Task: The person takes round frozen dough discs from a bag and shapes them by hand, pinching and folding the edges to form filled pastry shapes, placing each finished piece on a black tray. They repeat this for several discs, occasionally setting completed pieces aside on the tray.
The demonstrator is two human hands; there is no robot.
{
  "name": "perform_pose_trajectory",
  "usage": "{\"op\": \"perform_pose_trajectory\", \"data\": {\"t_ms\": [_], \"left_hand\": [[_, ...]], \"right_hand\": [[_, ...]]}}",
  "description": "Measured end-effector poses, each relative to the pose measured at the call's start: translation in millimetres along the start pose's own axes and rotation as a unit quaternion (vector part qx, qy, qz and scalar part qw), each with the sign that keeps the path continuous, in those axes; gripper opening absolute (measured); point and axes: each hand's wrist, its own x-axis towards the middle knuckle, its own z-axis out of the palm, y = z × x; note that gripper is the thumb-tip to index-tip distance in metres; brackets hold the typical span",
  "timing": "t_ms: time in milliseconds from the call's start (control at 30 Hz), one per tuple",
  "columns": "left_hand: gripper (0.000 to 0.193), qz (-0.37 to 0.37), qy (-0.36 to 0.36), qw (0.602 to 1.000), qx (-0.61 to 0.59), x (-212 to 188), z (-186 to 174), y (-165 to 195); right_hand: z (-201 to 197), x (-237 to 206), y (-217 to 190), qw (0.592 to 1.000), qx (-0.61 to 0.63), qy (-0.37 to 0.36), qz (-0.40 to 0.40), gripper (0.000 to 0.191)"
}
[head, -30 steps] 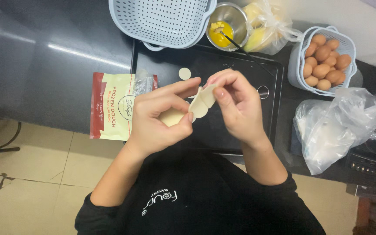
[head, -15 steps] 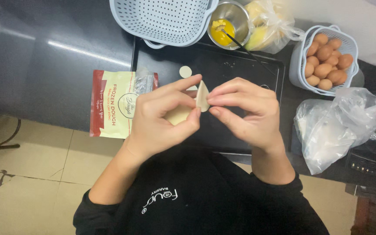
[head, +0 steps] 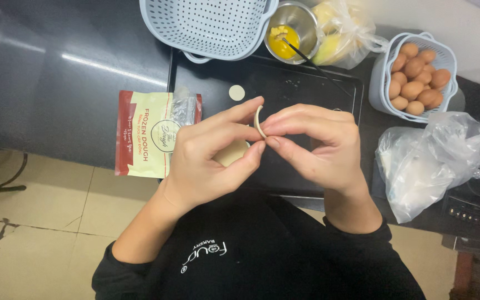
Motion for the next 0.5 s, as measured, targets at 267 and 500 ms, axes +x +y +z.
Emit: {"op": "perform_pose_trajectory", "data": {"t_ms": [267,500], "left_hand": [[0.015,-0.036,0.011,0.999,-0.023,1.7,1.1,1.3],[0.017,-0.027,0.018,0.999,-0.009,2.7,0.8,3.9]], "right_hand": [[-1.6,1.5,-2.3,1.0,0.0,-0.009,-0.01,0.017],[-0.3,3.7,-3.1,1.0,-0.02,0.009,0.011,0.015]]}}
